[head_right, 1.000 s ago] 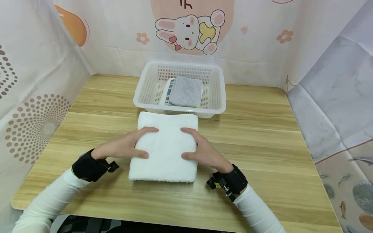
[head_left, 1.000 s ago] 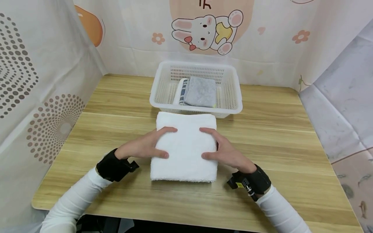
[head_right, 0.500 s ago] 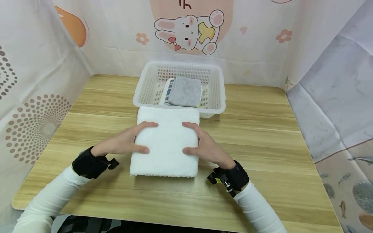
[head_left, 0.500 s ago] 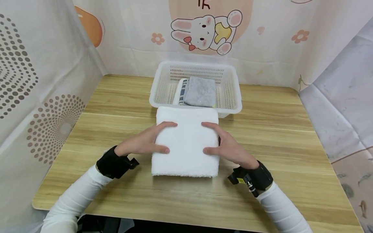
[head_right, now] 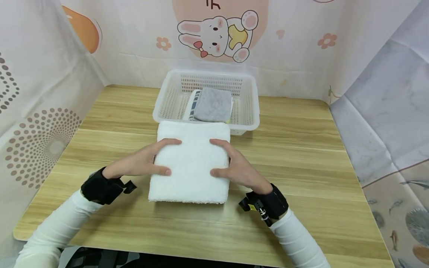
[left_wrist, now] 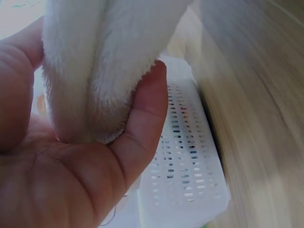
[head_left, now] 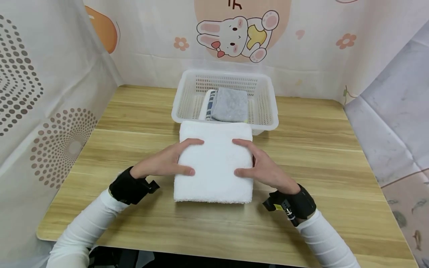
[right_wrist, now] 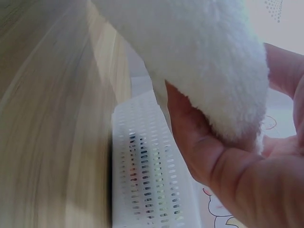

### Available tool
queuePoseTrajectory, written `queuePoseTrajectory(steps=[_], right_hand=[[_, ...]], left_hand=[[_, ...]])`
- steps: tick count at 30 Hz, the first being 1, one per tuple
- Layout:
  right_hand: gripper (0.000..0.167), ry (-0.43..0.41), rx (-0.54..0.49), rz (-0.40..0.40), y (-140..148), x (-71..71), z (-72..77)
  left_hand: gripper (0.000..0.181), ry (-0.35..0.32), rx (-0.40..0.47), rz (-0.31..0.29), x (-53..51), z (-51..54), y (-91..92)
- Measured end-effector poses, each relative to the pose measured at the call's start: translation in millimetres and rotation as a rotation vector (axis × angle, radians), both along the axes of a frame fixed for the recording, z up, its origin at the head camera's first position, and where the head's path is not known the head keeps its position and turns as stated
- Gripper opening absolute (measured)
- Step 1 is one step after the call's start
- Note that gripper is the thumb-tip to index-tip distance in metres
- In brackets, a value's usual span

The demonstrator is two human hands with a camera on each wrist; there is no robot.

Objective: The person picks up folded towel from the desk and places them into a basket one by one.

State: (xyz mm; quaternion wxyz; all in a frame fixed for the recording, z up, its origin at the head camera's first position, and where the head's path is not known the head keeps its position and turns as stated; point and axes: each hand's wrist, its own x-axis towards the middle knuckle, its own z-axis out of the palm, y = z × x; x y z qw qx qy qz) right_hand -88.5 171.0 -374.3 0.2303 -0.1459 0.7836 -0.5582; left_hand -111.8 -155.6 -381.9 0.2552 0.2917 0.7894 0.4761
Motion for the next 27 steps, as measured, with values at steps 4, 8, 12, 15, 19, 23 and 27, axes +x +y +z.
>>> queuePoseTrajectory(steps=[4,8,12,15,19,23,27], right_hand=[[0.082,-0.003,-0.011,-0.006,1,1.2,3.9],[0.082,0.010,-0.003,-0.006,2,1.6,7.1],[0.082,0.021,0.001,-0.004,3,0.6,9.3],[0.083,0.024,0.001,-0.008,4,-1.4,10.6],[0.083,0.028,0.001,-0.019,6,-6.5,11.5],[0.082,0.039,-0.007,-0.024,8,-13.9,11.9],[0.082,0.051,0.003,-0.040,10,-21.7,12.1]], left_hand=[[0.079,0.008,0.005,-0.001,1.4,4.7,1.0],[0.079,0.022,-0.003,0.009,1.7,7.7,1.9],[0.079,0.037,0.005,0.005,1.3,10.3,2.5],[0.079,0.050,0.022,0.002,-1.2,11.4,3.2],[0.078,0.079,0.027,0.004,-7.4,12.3,5.3],[0.078,0.102,0.027,0.006,-15.0,12.5,7.9],[0.078,0.113,0.037,0.008,-22.8,11.6,10.5]])
